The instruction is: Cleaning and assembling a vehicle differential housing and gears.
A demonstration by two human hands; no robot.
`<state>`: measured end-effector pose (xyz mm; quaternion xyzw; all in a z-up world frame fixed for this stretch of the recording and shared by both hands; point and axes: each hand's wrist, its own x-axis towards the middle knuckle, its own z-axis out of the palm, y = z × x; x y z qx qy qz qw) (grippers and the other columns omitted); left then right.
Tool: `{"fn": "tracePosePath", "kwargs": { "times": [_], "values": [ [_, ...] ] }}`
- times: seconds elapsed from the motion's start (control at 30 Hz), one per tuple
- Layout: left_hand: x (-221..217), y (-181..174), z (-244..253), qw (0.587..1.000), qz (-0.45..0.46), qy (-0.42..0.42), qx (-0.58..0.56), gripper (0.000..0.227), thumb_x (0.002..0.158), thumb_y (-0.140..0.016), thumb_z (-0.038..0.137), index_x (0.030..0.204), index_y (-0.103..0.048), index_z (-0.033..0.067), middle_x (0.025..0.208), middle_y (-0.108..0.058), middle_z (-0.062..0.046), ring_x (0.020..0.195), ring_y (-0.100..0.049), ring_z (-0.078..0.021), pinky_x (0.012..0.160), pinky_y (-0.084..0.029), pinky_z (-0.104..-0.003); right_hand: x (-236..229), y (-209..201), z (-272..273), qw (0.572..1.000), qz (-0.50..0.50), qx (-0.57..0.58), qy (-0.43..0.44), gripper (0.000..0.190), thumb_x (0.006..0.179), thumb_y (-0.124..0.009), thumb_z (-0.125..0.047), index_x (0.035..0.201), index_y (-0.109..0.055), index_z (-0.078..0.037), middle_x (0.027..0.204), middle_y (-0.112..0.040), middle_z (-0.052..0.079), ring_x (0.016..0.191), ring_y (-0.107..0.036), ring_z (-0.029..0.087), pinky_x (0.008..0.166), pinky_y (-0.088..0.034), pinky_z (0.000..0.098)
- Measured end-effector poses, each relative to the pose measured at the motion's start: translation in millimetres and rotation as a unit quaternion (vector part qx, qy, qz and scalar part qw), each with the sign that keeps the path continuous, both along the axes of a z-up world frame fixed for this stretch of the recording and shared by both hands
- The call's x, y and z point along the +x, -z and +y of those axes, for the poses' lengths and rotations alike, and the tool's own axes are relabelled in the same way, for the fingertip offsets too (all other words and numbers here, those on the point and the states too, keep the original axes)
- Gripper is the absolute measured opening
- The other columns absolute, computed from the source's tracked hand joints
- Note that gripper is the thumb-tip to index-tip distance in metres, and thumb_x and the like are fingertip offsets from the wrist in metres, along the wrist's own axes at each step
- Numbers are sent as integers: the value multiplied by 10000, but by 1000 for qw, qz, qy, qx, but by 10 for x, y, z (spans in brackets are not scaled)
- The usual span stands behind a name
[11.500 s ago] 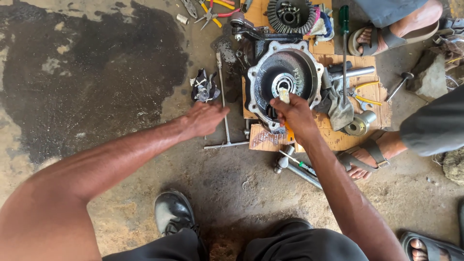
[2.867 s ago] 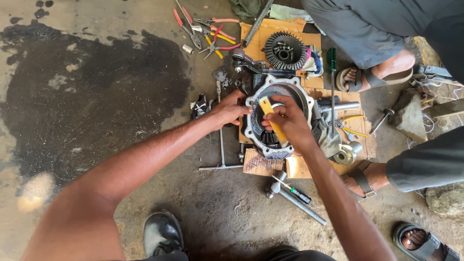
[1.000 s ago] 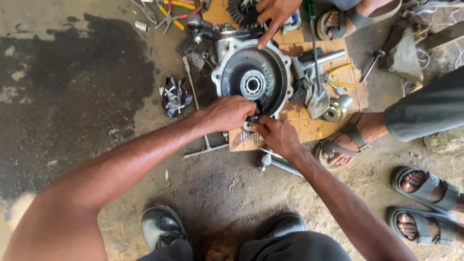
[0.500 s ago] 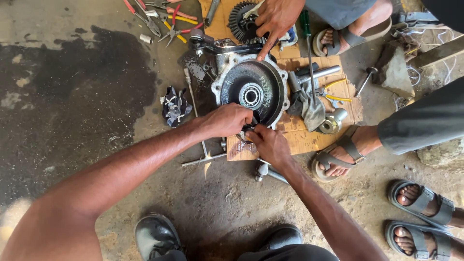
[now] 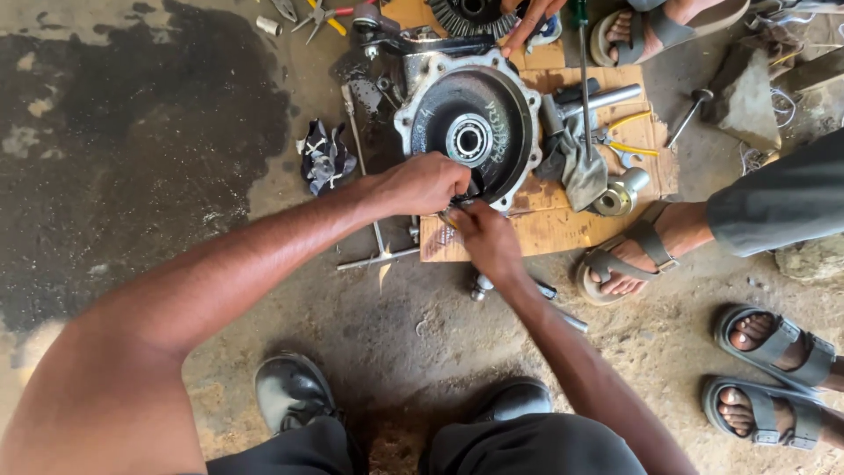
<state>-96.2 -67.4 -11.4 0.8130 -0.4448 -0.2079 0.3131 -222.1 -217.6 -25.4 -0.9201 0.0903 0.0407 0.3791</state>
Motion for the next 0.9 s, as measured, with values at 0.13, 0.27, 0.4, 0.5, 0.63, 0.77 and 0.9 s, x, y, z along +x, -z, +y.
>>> {"fn": "tracePosePath", "kwargs": {
  "times": [0.13, 0.27, 0.4, 0.5, 0.63, 0.77, 0.9],
  "values": [
    [-46, -94, 4, 984, 60, 3, 165, 192, 888, -596, -45, 1032, -696, 31, 1017, -749, -150, 869, -748, -245, 726, -620, -392, -12, -113, 189, 998, -37, 49, 19, 213, 980, -667, -243, 981, -708, -35, 709, -687, 148, 631, -640, 176, 572, -504, 394],
    [2, 109, 1, 996, -10, 34, 78, 216, 840, -632, -56, 1011, -724, 39, 1023, -749, -129, 901, -728, -220, 772, -606, -368, -154, -138, 72, 972, 96, 201, 80, 230, 1017, -577, -207, 1004, -630, 16, 694, -662, 101, 513, -590, 152, 457, -480, 335],
    [-60, 113, -15, 995, -15, 41, 94, 220, 845, -635, -48, 1003, -745, 58, 1026, -751, -116, 926, -725, -209, 816, -605, -376, -71, -114, 89, 929, 146, 311, 134, 255, 1036, -537, -204, 1049, -603, 42, 713, -649, 104, 484, -589, 136, 403, -475, 291],
    [1, 195, -28, 993, 7, 38, 113, 202, 879, -626, -24, 1031, -735, 52, 1049, -740, -122, 926, -728, -210, 817, -613, -374, -141, -75, -29, 939, 160, 277, 125, 250, 1035, -547, -209, 1044, -607, 34, 700, -614, 98, 468, -546, 139, 383, -423, 305],
    [-51, 138, -35, 996, -24, 40, 72, 193, 855, -626, -34, 974, -750, 53, 1017, -739, -122, 929, -721, -218, 831, -594, -407, -75, -168, 48, 933, 168, 285, 143, 230, 1028, -524, -214, 1055, -611, -3, 699, -616, 80, 461, -534, 126, 382, -423, 285],
    [-22, 178, -19, 993, -36, 37, 106, 89, 927, -638, 50, 953, -721, 33, 989, -714, -145, 913, -694, -244, 826, -588, -440, -28, -74, -34, 922, 163, 326, 133, 240, 1039, -540, -219, 1049, -607, 11, 698, -603, 89, 473, -506, 127, 393, -398, 280],
    [-165, 120, -28, 990, -24, 37, 136, 136, 877, -717, 151, 906, -694, 21, 898, -665, -133, 806, -608, -227, 728, -557, -406, -255, 70, -290, 895, 162, 385, 158, 223, 1034, -546, -210, 1038, -590, 9, 710, -609, 78, 480, -502, 134, 406, -402, 289]
  ]
}}
